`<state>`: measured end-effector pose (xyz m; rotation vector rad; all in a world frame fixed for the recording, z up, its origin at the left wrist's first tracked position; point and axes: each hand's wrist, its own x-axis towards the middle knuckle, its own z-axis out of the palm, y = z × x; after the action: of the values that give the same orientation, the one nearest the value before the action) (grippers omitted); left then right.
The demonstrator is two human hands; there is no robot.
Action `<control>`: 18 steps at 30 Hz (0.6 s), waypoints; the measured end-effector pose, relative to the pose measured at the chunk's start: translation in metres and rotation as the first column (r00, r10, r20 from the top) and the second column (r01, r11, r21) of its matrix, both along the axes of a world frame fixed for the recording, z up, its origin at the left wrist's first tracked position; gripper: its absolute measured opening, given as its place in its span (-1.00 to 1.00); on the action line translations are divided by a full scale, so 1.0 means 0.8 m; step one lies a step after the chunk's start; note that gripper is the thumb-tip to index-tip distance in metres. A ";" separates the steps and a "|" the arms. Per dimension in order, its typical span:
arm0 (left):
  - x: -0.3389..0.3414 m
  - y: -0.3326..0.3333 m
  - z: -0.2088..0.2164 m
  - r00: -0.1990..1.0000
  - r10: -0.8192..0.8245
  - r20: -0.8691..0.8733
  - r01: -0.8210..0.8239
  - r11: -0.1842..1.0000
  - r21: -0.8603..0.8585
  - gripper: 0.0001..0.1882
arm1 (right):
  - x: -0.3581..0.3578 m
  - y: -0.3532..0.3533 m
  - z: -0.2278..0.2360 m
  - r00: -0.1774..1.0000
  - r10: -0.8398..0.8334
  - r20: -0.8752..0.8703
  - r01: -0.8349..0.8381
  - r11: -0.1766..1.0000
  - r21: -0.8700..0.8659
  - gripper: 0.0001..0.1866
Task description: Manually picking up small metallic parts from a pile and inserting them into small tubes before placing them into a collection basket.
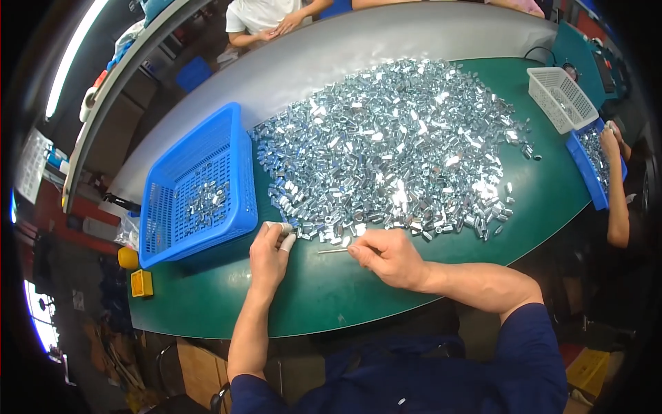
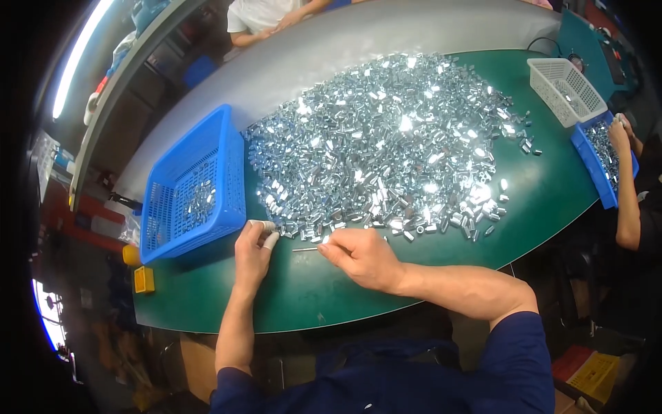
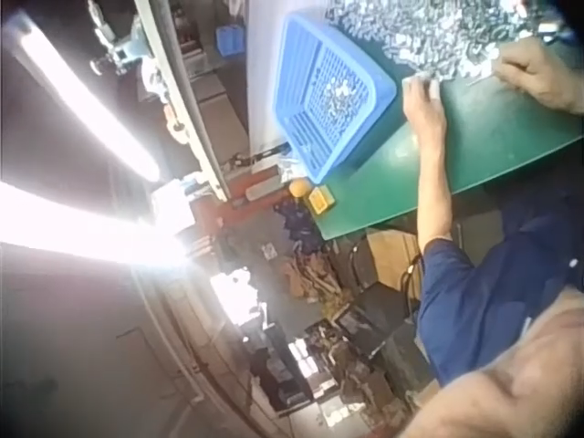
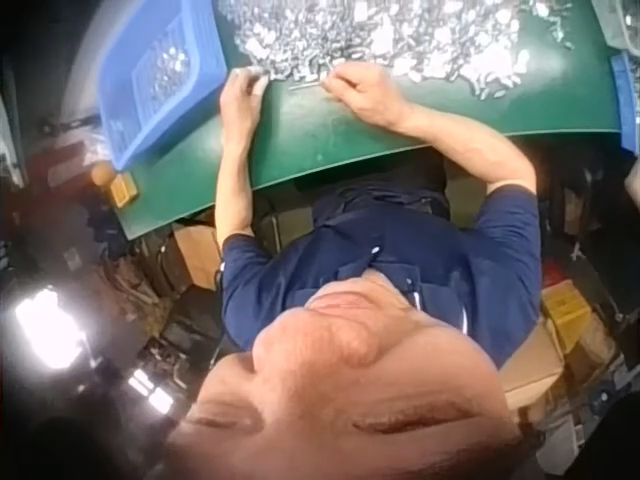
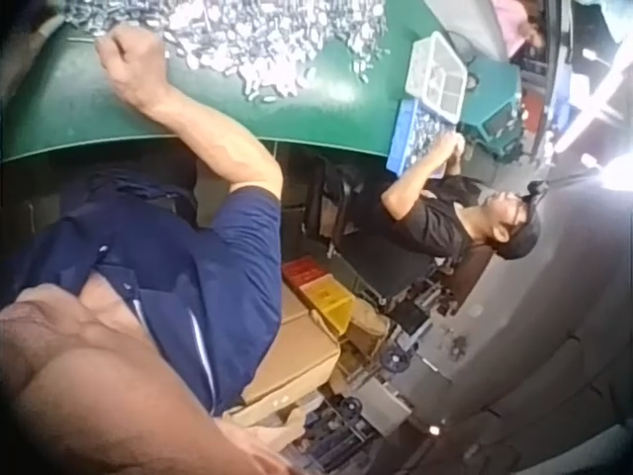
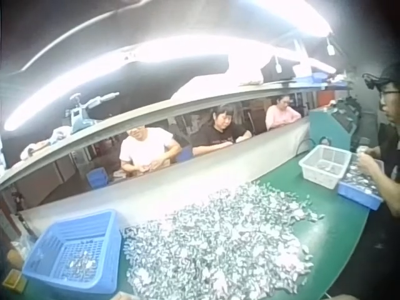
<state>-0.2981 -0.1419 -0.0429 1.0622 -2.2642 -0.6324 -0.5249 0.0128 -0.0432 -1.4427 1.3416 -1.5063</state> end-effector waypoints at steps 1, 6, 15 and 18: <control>0.001 0.000 0.000 1.000 0.015 -0.019 -0.015 1.000 0.007 -0.82 | 0.001 0.002 0.001 1.000 -0.002 -0.005 0.002 1.000 -0.004 -0.67; -0.004 0.009 0.016 0.987 -0.038 -0.156 0.039 0.999 0.001 -0.80 | 0.000 0.001 0.003 1.000 0.003 -0.028 -0.002 1.000 0.027 -0.69; -0.012 0.038 0.017 0.942 -0.286 -0.172 0.323 0.913 0.249 -0.81 | -0.002 -0.001 0.009 1.000 -0.022 0.016 0.020 0.998 0.064 -0.78; -0.012 0.039 0.011 0.935 -0.312 -0.167 0.342 0.917 0.204 -0.74 | -0.005 -0.002 0.003 1.000 -0.023 0.007 0.022 0.998 0.067 -0.79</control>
<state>-0.3077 -0.1109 -0.0340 0.7164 -2.3101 -1.0944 -0.5291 0.0114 -0.0409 -1.3835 1.3946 -1.4659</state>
